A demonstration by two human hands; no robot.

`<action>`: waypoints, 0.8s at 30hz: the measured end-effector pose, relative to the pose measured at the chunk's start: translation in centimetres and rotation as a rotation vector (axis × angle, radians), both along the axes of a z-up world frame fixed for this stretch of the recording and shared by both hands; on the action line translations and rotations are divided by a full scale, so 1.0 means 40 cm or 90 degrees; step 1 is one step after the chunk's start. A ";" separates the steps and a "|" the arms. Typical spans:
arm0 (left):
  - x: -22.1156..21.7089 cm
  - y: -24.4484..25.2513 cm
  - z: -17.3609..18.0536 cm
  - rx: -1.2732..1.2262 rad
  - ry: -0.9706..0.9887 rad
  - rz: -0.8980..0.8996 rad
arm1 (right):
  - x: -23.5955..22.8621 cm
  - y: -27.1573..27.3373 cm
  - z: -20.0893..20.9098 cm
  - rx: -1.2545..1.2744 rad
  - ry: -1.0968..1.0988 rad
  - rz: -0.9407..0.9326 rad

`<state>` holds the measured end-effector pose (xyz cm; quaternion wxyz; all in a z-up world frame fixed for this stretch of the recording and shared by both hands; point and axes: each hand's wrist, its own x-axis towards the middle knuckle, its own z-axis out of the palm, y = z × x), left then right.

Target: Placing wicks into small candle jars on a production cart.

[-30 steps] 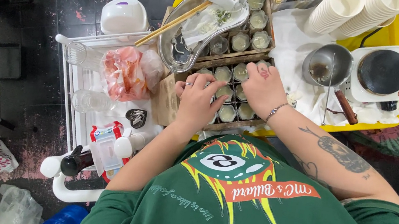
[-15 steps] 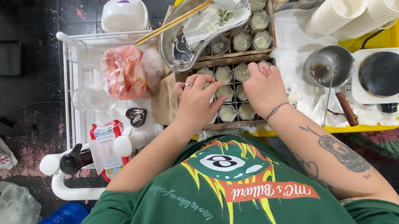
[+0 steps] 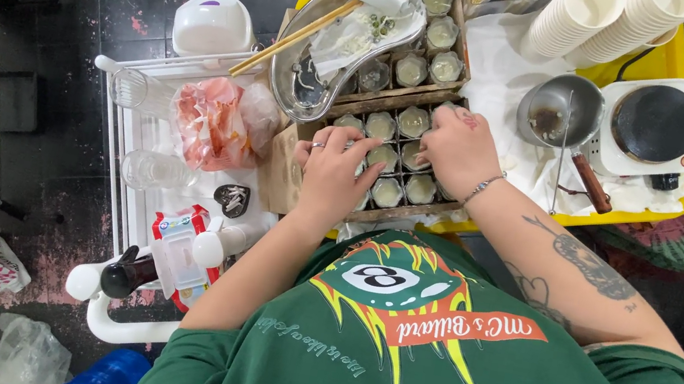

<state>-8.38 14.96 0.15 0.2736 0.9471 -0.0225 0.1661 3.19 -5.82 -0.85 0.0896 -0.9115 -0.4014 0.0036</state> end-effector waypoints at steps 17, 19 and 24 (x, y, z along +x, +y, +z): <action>0.049 -0.100 0.037 -0.010 0.011 -0.035 | 0.059 -0.502 -0.007 0.228 0.016 -0.241; 0.082 -0.141 0.039 -0.008 0.002 -0.064 | 0.051 -0.535 -0.018 0.150 -0.028 -0.200; 0.198 -0.283 0.001 0.013 0.015 -0.210 | 0.028 -0.534 0.023 -0.137 0.027 -0.252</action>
